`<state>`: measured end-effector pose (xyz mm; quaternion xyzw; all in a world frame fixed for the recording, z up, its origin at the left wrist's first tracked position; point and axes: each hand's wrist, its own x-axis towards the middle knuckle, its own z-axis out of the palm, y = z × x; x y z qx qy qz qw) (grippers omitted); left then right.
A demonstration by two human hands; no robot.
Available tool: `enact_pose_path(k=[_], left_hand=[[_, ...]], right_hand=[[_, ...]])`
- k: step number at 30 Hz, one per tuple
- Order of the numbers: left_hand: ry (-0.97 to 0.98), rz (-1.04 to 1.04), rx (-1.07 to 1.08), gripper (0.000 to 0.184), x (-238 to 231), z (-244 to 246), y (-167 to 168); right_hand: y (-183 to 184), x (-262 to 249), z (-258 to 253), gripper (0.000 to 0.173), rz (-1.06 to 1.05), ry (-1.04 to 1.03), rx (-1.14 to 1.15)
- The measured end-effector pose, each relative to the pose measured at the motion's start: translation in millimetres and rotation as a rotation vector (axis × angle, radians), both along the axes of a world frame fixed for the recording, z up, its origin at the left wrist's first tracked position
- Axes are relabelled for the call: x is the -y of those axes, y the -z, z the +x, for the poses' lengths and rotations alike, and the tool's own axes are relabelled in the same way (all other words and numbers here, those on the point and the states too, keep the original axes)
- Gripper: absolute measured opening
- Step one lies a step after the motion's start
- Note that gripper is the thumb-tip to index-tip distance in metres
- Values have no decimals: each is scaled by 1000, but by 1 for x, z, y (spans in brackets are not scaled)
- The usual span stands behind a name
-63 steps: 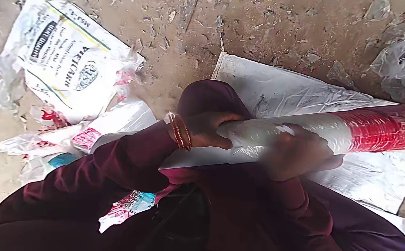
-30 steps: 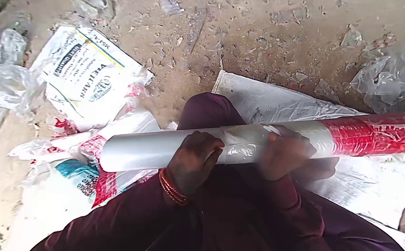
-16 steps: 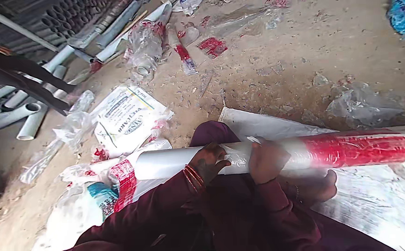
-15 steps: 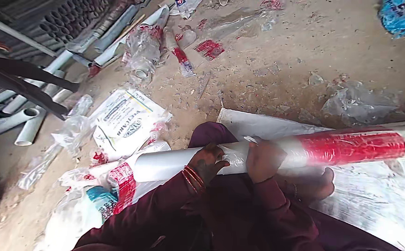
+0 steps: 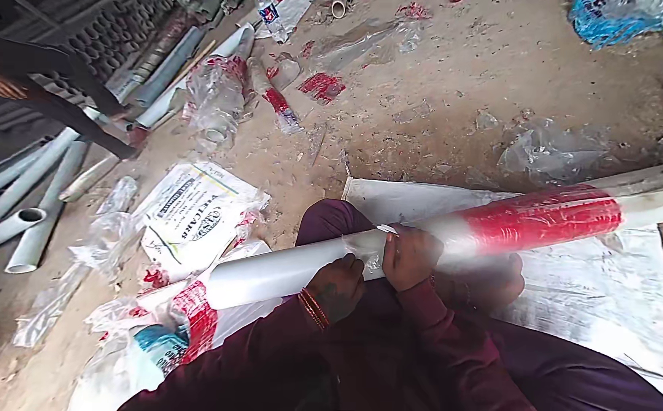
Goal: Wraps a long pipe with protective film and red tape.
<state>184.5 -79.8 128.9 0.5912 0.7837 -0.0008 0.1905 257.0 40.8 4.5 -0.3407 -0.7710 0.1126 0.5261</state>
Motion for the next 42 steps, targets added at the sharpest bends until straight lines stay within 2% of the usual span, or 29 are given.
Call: enact_pose_path(k=[1, 2, 3, 4, 5, 7, 8, 10, 13, 18, 24, 27, 32, 36, 42], left_hand=[[80, 112, -45, 26, 5, -2, 11], [122, 95, -73, 27, 7, -1, 13], [100, -88, -42, 34, 5, 4, 4], [93, -176, -29, 38, 5, 6, 2], [116, -106, -50, 38, 10, 5, 8], [203, 437, -192, 31, 28, -6, 51], [198, 589, -227, 28, 30, -7, 64], [150, 661, -251, 24, 31, -6, 68], [88, 697, -295, 24, 33, -6, 69], [98, 718, -303, 28, 44, -15, 67], [-54, 751, -119, 24, 45, -32, 60], [-174, 687, -66, 21, 32, -35, 46], [-170, 631, -24, 18, 22, -39, 40], [-115, 647, -100, 16, 16, -36, 41], [-15, 579, -379, 16, 11, -34, 48]], right_hand=[[1, 1, 0, 40, 4, 10, -3], [3, 2, 1, 41, 8, 19, -10], [5, 5, 1, 42, 17, 31, -16], [8, 7, 2, 42, 27, 39, -21], [9, 7, 3, 42, 34, 45, -24], [12, 6, 2, 43, 37, 48, -20], [12, 5, 2, 43, 30, 41, -10], [10, 4, -1, 43, 6, 29, 4], [6, 2, -2, 42, -13, 13, 11], [6, 2, -2, 41, -25, 5, 18], [4, -2, -4, 39, -29, -8, 25], [2, -4, -5, 38, -44, -20, 30], [0, -5, -5, 36, -55, -28, 27], [0, -5, -5, 37, -59, -32, 26], [0, -5, -6, 37, -55, -28, 28]])
